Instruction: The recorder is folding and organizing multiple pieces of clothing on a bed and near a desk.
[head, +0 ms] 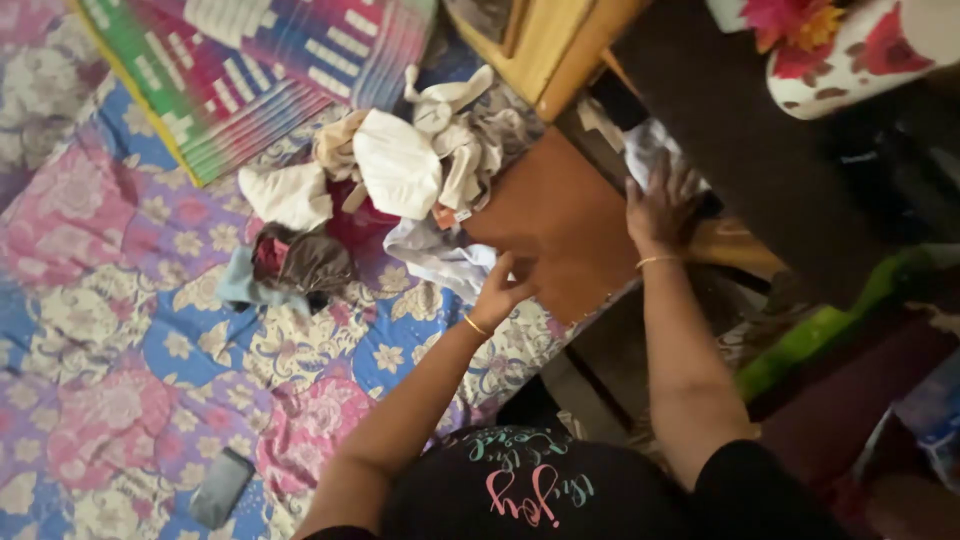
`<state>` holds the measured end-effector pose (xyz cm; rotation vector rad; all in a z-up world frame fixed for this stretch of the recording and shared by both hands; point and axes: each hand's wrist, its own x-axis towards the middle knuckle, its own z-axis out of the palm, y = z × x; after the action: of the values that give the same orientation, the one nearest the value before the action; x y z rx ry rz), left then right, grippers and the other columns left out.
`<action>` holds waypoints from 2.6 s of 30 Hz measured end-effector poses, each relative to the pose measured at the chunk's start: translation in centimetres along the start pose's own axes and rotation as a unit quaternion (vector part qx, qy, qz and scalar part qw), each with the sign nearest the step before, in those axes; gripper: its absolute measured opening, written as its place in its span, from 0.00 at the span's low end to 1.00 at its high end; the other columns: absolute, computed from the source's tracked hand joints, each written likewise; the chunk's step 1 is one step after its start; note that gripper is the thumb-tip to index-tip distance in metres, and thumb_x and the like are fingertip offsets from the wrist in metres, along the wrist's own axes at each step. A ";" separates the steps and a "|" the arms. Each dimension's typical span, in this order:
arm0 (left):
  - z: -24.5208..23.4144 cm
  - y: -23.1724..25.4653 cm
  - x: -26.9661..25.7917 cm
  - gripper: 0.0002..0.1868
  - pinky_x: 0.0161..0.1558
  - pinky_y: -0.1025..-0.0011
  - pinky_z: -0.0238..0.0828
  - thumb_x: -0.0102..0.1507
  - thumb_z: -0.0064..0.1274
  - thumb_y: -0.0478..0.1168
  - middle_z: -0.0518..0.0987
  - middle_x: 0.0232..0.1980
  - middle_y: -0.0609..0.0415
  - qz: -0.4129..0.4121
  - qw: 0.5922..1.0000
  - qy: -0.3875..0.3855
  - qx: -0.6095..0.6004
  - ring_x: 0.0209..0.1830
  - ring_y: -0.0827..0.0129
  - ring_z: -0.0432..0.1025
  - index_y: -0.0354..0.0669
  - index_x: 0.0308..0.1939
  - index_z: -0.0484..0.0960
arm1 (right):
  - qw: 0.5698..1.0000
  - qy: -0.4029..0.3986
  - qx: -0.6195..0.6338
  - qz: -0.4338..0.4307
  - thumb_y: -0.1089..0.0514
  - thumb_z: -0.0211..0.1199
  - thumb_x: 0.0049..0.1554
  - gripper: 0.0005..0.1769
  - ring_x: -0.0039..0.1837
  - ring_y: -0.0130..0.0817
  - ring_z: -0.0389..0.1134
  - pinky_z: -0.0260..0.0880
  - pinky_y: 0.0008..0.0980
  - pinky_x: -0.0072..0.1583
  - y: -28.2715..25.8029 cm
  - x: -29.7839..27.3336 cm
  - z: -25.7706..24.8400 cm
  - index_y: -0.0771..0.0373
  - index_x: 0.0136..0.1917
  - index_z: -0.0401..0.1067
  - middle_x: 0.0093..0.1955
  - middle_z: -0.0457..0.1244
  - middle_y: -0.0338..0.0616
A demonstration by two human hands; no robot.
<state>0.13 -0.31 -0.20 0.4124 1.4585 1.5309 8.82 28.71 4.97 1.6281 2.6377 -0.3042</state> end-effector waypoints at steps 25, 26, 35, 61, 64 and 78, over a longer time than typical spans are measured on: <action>-16.3 -6.8 -14.8 0.15 0.47 0.71 0.74 0.56 0.49 0.29 0.85 0.43 0.52 -0.014 0.932 0.358 0.059 0.42 0.69 0.78 0.36 0.46 0.84 | 0.758 -0.116 0.336 -0.547 0.57 0.79 0.31 0.30 0.72 0.69 0.52 0.55 0.56 0.70 -34.6 -21.6 10.6 0.59 0.50 0.80 0.69 0.53 0.78; -17.2 -7.4 -15.8 0.13 0.45 0.69 0.73 0.60 0.51 0.34 0.84 0.45 0.51 -0.020 0.928 0.371 -0.018 0.42 0.67 0.76 0.35 0.47 0.83 | 0.768 -0.201 0.376 -0.478 0.57 0.78 0.36 0.31 0.72 0.59 0.56 0.57 0.51 0.71 -34.6 -21.8 12.4 0.57 0.55 0.77 0.69 0.57 0.66; -22.2 1.1 -23.5 0.29 0.49 0.61 0.77 0.68 0.42 0.63 0.82 0.52 0.50 0.009 0.817 0.333 -0.472 0.50 0.61 0.78 0.43 0.58 0.76 | 0.660 -0.067 0.179 -0.726 0.65 0.66 0.51 0.15 0.71 0.43 0.63 0.53 0.53 0.78 -29.3 -32.4 -2.0 0.62 0.53 0.79 0.61 0.68 0.44; -23.4 21.6 -37.0 0.24 0.50 0.53 0.70 0.53 0.64 0.40 0.74 0.50 0.43 0.236 0.790 0.299 0.480 0.53 0.45 0.70 0.47 0.54 0.82 | 0.795 0.093 0.260 -0.540 0.67 0.72 0.40 0.26 0.53 0.56 0.70 0.70 0.48 0.53 -29.5 -38.2 -11.5 0.65 0.54 0.72 0.52 0.68 0.52; -23.8 21.2 -36.2 0.20 0.48 0.53 0.71 0.47 0.64 0.41 0.76 0.52 0.44 0.359 0.700 0.336 0.519 0.50 0.45 0.70 0.51 0.43 0.82 | 0.807 0.051 0.297 -0.509 0.70 0.68 0.43 0.28 0.55 0.55 0.70 0.70 0.48 0.55 -29.1 -38.3 -11.3 0.66 0.59 0.72 0.53 0.68 0.52; -21.1 17.9 -28.4 0.67 0.77 0.53 0.36 0.39 0.78 0.59 0.55 0.78 0.35 0.412 0.871 0.012 0.268 0.80 0.42 0.43 0.35 0.74 0.61 | 0.664 -0.234 0.595 -0.387 0.80 0.52 0.52 0.23 0.63 0.33 0.66 0.66 0.29 0.67 -26.5 -37.7 -12.9 0.64 0.58 0.71 0.57 0.65 0.40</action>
<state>-9.23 -32.39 21.22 1.5114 1.8400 1.7186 3.40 -13.73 26.37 0.0165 2.4335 -2.4108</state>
